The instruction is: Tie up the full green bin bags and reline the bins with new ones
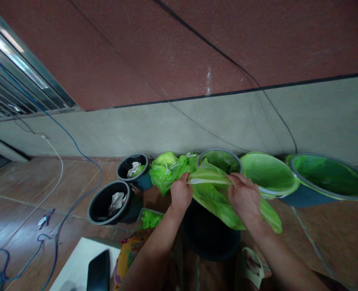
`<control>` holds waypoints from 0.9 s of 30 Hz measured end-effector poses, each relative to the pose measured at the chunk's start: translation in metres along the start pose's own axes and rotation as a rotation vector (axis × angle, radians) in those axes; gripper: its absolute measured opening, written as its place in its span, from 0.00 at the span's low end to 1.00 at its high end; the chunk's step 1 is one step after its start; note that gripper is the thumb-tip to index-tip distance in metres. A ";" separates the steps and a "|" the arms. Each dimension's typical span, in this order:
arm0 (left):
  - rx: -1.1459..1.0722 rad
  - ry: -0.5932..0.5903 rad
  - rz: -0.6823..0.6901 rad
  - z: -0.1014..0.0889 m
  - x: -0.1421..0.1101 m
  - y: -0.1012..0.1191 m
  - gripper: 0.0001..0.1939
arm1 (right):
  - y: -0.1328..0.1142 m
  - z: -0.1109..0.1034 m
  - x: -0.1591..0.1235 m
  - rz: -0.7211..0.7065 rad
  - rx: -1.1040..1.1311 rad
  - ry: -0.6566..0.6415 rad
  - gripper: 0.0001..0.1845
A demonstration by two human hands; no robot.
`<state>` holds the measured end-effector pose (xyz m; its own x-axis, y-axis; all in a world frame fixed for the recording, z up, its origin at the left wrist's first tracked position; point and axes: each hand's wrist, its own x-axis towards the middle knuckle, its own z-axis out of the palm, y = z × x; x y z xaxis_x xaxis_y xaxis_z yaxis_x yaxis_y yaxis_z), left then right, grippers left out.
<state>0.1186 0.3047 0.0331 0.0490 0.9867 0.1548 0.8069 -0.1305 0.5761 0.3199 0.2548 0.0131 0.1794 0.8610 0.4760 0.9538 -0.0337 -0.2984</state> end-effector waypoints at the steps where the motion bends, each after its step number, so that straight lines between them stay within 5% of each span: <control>1: 0.005 0.005 -0.007 -0.002 0.000 -0.001 0.26 | 0.004 -0.003 0.003 0.032 0.038 0.034 0.18; 11: -0.042 0.134 -0.083 -0.019 0.010 -0.010 0.23 | 0.052 -0.033 0.025 0.298 0.285 0.489 0.20; 17: -0.235 0.425 0.013 -0.035 0.009 -0.007 0.22 | 0.056 -0.055 0.024 0.268 0.428 0.835 0.18; 19: -0.254 0.507 0.060 -0.039 0.010 -0.006 0.22 | 0.056 -0.060 0.021 0.252 0.405 0.832 0.18; 24: -0.197 0.452 0.066 -0.041 0.015 -0.006 0.17 | 0.061 -0.058 0.020 0.162 0.242 0.484 0.16; 27: -0.199 0.424 0.122 -0.039 0.015 -0.003 0.15 | 0.056 -0.056 0.019 0.208 0.260 0.486 0.17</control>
<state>0.0936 0.3162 0.0652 -0.1416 0.8422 0.5202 0.6799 -0.2992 0.6695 0.3905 0.2411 0.0519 0.5050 0.5164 0.6916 0.8071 0.0012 -0.5903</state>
